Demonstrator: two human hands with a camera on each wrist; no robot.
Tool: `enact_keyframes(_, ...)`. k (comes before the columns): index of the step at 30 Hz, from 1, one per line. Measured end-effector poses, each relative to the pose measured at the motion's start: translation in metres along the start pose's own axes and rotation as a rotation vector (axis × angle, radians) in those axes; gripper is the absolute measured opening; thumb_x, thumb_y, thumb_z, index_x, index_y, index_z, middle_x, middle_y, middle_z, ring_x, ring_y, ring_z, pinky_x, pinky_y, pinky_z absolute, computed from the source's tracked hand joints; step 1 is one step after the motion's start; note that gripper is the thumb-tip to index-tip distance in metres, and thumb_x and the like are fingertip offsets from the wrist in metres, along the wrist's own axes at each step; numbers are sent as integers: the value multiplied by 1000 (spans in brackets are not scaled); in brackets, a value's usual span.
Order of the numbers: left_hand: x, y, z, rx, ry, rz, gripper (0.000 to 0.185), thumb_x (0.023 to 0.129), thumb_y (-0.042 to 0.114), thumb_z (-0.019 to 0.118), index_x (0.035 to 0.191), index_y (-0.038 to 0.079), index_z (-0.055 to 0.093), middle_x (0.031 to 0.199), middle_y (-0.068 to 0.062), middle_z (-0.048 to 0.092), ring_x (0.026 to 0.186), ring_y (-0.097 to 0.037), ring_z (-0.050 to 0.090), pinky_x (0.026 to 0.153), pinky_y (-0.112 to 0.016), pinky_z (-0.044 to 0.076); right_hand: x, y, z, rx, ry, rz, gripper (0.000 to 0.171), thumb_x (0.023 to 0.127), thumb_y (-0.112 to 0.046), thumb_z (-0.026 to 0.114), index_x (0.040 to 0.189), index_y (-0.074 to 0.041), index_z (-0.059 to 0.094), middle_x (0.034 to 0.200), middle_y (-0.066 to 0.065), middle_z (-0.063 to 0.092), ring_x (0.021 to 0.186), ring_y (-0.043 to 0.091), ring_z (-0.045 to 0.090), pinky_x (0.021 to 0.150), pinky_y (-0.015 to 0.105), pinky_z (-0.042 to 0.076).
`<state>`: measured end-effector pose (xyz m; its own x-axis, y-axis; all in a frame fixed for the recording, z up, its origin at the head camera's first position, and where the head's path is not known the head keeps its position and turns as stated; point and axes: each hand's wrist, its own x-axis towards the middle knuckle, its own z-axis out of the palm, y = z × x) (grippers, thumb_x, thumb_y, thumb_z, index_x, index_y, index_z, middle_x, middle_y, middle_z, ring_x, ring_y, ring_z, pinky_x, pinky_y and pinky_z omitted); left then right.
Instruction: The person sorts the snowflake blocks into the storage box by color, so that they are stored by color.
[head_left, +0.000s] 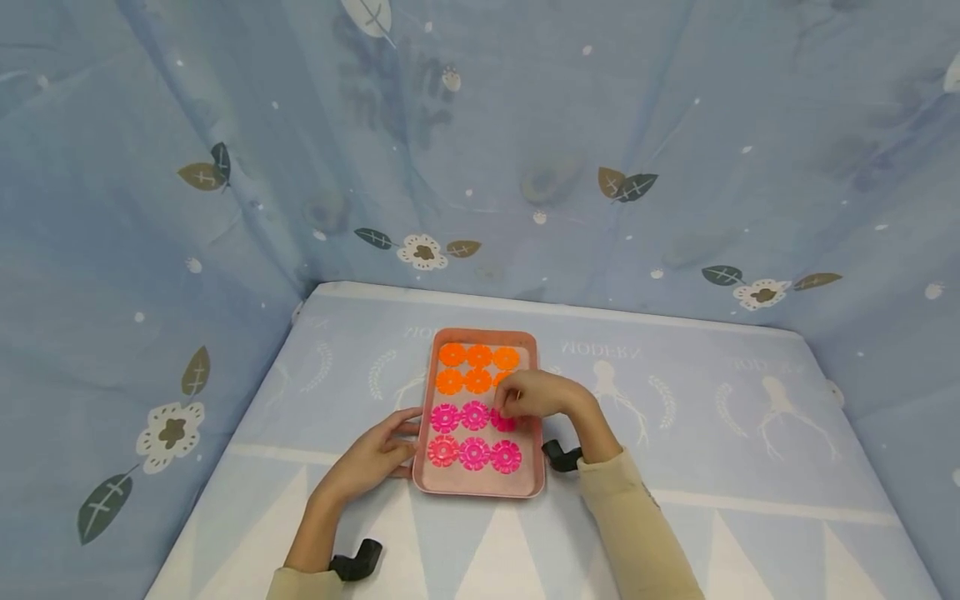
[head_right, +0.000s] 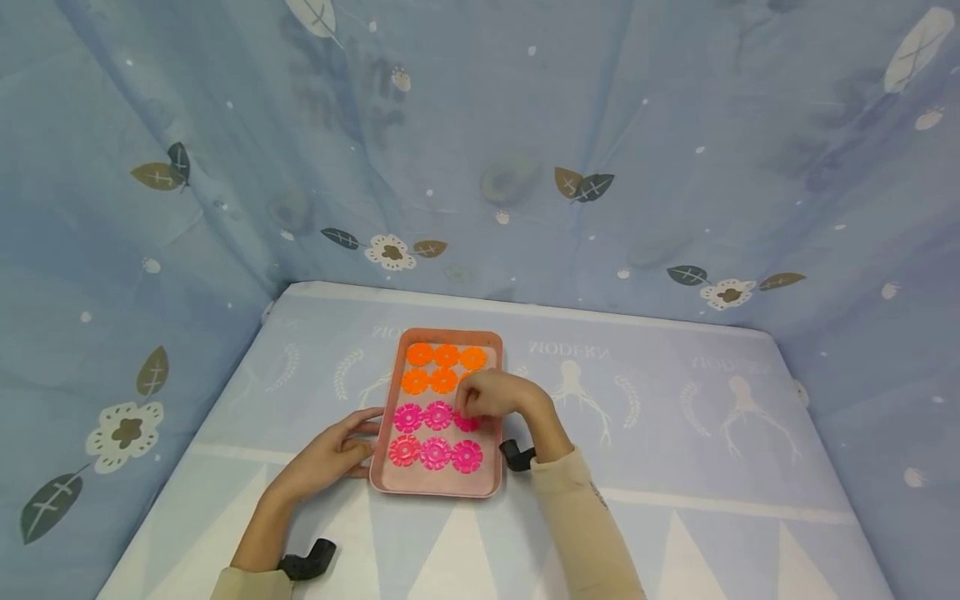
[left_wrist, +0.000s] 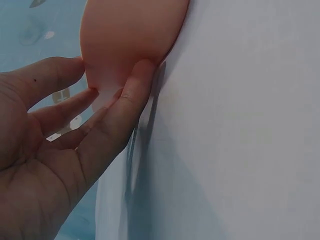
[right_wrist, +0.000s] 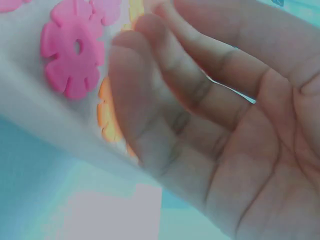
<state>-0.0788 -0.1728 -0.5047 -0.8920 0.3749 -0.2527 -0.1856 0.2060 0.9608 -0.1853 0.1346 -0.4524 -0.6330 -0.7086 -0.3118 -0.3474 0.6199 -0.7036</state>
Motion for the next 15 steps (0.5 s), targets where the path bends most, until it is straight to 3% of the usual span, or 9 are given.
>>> enact_keyframes(8,-3,4,-3,101,8,32,53,100,9,61,150,7,43,138,-20,52,115,-33,62,79,-37,59,-15,8,4,173,183,17,8,98,-12,63,101,-10,70,89,13,67,77,28,61,69,35,52)
enact_keyframes(15,-5,10,-4,181,36,76,51,100,10,62,148,3,45,136,-18,56,114,-31,62,78,-34,59,-30,23,7,372,354,10,22,100,-14,61,112,4,66,98,21,68,79,29,64,73,41,58)
